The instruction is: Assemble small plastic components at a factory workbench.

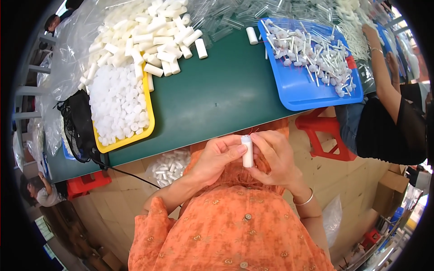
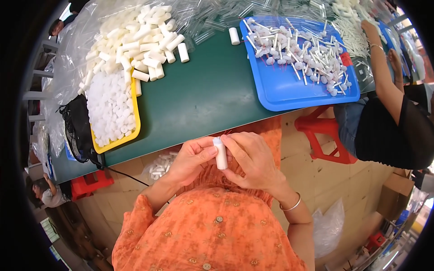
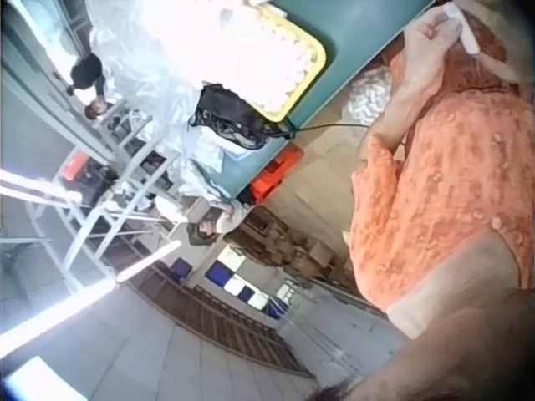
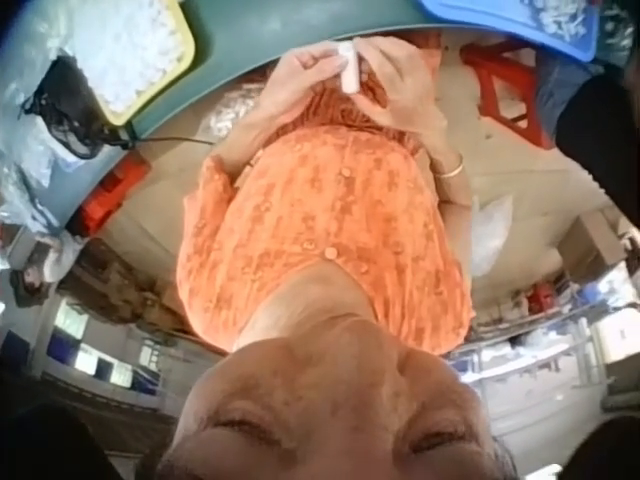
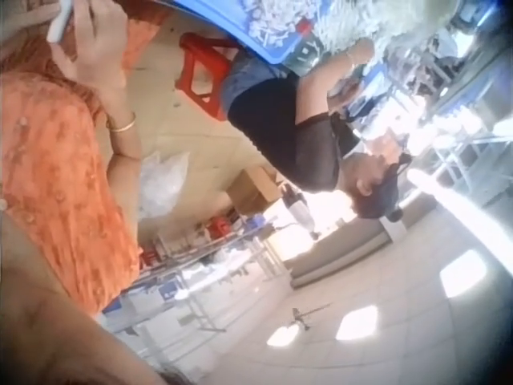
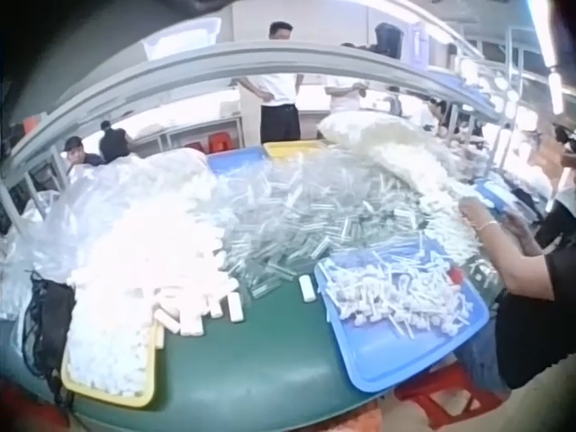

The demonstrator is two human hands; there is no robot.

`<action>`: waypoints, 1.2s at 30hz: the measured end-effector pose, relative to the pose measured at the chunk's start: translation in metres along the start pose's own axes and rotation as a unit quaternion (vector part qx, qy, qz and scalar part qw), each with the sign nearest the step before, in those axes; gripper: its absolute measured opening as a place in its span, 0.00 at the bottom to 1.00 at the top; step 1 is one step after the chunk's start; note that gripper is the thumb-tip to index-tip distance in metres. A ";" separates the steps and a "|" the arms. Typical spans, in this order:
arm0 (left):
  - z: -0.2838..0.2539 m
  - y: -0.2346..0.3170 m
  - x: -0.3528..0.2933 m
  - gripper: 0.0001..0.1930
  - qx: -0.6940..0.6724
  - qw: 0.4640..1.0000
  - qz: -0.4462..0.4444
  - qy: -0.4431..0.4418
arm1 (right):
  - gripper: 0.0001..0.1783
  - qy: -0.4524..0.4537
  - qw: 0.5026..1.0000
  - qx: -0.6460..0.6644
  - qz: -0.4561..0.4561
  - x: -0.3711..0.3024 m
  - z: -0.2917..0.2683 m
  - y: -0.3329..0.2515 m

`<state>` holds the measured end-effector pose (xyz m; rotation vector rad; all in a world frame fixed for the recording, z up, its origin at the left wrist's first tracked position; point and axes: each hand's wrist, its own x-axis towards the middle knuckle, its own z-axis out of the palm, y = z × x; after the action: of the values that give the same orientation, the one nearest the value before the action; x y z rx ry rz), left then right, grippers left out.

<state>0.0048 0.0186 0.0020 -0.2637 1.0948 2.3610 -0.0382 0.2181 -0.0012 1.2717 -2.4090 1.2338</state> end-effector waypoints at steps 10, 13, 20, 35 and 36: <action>0.001 -0.002 -0.001 0.14 0.015 1.000 -0.021 0.012 | 0.38 0.045 0.994 0.097 0.026 0.006 0.012 0.000; 0.003 -0.003 0.000 0.12 0.006 1.000 -0.026 0.011 | 0.38 0.039 0.994 0.094 0.045 0.003 0.013 -0.003; -0.018 0.002 -0.026 0.14 -0.013 0.997 -0.010 0.069 | 0.36 -0.036 0.986 0.150 0.064 0.025 0.020 -0.014; -0.098 0.048 -0.104 0.18 0.667 0.735 -0.111 -0.054 | 0.16 0.072 0.938 -0.327 0.092 0.125 -0.046 0.123; -0.073 0.077 -0.085 0.16 0.635 0.761 -0.073 -0.109 | 0.16 0.063 0.938 -0.330 0.088 0.125 -0.044 0.125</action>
<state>0.0323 -0.1095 0.0371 0.4005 2.1211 1.0231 -0.2199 0.2108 0.0115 0.7626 -2.5424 0.4257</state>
